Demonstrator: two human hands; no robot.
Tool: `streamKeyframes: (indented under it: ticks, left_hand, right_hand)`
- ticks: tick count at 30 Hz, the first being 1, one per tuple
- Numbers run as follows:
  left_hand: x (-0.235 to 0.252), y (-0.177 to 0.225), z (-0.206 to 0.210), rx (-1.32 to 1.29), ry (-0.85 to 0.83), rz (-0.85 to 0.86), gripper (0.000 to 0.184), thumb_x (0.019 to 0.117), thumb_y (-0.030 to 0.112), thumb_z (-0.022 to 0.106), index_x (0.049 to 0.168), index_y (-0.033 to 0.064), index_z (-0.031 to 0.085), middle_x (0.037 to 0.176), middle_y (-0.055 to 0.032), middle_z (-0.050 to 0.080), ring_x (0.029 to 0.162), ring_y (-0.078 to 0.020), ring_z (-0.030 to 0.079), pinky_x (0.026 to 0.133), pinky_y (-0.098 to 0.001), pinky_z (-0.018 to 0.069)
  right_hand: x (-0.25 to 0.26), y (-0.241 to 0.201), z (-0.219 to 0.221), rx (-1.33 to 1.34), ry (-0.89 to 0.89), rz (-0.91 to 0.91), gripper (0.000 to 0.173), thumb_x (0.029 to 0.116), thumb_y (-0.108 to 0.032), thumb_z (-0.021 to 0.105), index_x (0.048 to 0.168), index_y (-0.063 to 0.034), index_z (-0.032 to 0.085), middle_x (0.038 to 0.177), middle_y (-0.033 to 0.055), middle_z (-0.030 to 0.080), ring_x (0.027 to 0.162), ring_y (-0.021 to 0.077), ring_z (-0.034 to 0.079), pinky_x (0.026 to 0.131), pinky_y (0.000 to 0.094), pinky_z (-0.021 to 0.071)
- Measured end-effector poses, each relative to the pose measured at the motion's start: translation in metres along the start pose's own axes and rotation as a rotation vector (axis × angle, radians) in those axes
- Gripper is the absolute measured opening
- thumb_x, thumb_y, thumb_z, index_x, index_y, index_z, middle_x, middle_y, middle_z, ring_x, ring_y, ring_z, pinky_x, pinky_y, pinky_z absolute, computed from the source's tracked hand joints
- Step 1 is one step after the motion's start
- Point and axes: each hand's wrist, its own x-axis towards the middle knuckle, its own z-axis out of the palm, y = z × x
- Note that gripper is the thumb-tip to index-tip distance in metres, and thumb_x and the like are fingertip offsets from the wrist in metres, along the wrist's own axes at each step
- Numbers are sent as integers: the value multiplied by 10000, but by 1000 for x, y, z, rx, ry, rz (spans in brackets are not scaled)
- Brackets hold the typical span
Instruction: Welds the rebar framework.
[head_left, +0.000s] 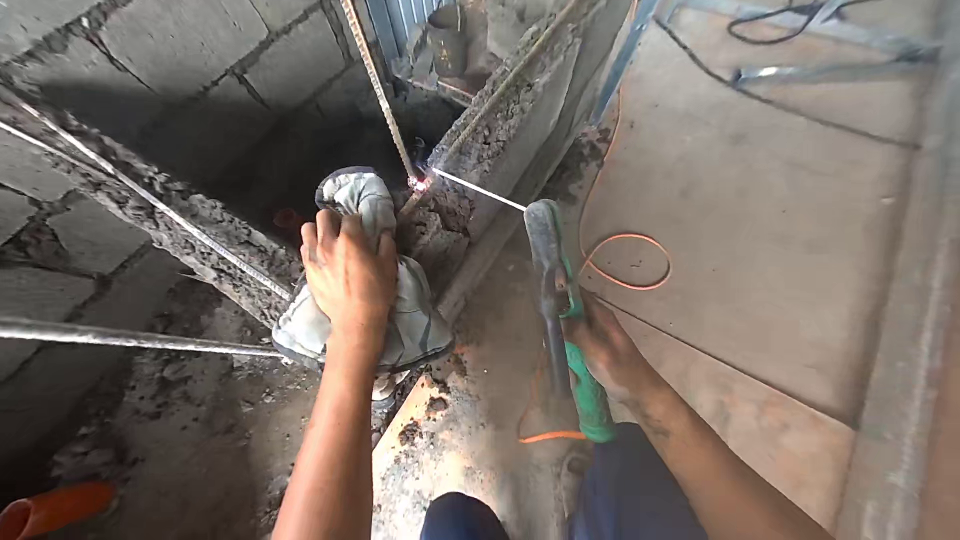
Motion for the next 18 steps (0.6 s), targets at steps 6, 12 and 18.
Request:
streamKeyframes:
  ticks: [6, 12, 18]
  left_hand:
    - [14, 8, -2, 14, -58, -112, 403, 960, 374, 623, 1172, 42, 707, 1171, -237, 636, 1155, -440, 590, 937, -602, 484]
    - [15, 16, -7, 51, -96, -151, 426, 978, 374, 602, 1234, 46, 692, 1192, -240, 629, 1163, -438, 580, 971, -601, 467]
    - [16, 34, -6, 140, -123, -231, 439, 986, 356, 598, 1294, 50, 664, 1273, -277, 608, 1228, -484, 548, 1015, -647, 438]
  right_hand:
    - [-14, -51, 2, -27, 34, 216, 383, 1012, -264, 575, 1341, -97, 473, 679, 59, 548, 459, 165, 560, 445, 310, 552]
    - [-19, -107, -34, -60, -34, 287, 365, 1013, -281, 589, 1307, -91, 488, 683, 71, 551, 475, 187, 573, 445, 335, 557]
    - [9, -124, -114, -41, -205, 386, 421, 1006, -275, 603, 1347, -73, 457, 702, 69, 552, 477, 194, 567, 444, 347, 555]
